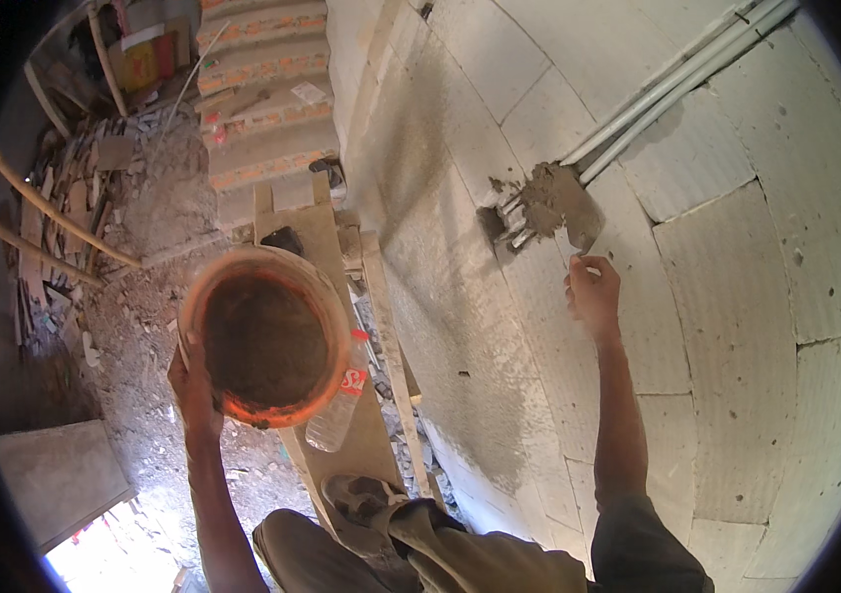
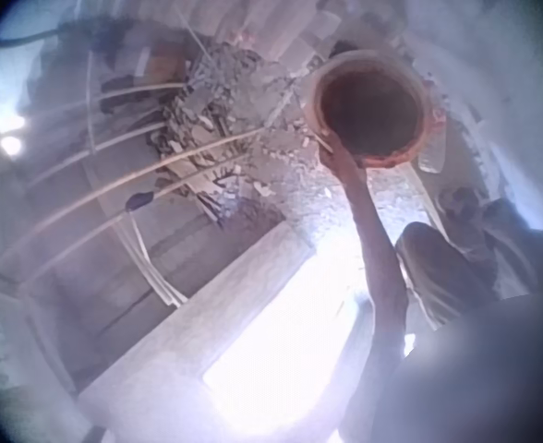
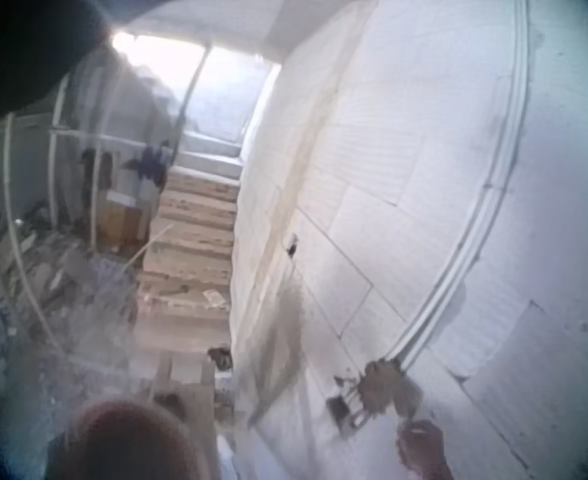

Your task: The person applies plaster mixture from a bucket onto a wall joint using a trowel.

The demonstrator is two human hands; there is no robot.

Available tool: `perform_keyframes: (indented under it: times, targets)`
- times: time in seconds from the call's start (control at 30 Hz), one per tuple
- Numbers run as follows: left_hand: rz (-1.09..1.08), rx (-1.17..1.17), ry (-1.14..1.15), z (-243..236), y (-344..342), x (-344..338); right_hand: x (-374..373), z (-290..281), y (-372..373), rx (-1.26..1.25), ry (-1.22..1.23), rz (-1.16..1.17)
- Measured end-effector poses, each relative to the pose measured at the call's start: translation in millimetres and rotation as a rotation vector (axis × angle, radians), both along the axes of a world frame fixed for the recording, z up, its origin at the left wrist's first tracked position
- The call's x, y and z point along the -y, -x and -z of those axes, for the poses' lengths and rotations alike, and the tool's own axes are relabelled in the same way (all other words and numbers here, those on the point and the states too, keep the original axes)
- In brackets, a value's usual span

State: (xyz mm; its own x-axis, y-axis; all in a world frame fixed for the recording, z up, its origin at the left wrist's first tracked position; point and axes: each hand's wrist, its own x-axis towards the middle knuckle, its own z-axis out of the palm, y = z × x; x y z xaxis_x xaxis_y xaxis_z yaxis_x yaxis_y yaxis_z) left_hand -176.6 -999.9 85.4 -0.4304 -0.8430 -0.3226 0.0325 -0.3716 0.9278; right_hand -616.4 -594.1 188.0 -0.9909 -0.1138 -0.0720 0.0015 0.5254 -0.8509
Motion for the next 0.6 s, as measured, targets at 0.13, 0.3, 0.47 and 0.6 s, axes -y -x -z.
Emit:
perform_keyframes:
  times: [0.13, 0.3, 0.47, 0.6]
  targets:
    - [0.012, -0.071, 0.013, 0.5, -0.3, -2.0, 0.1, -16.2, -11.1, 0.042, 0.063, 0.016]
    - [-0.025, -0.056, -0.037, -2.9, -1.9, -5.1, -16.0, -33.5, -40.6, -0.027, 0.006, 0.029]
    - [-0.054, -0.067, 0.027, -2.9, 6.0, -8.1, -29.4, -29.3, -67.4, -0.108, -0.082, -0.066]
    - [-0.023, -0.03, 0.034, 0.1, 7.3, -4.0, 3.7, 21.4, -44.8, -0.324, -0.433, -0.259]
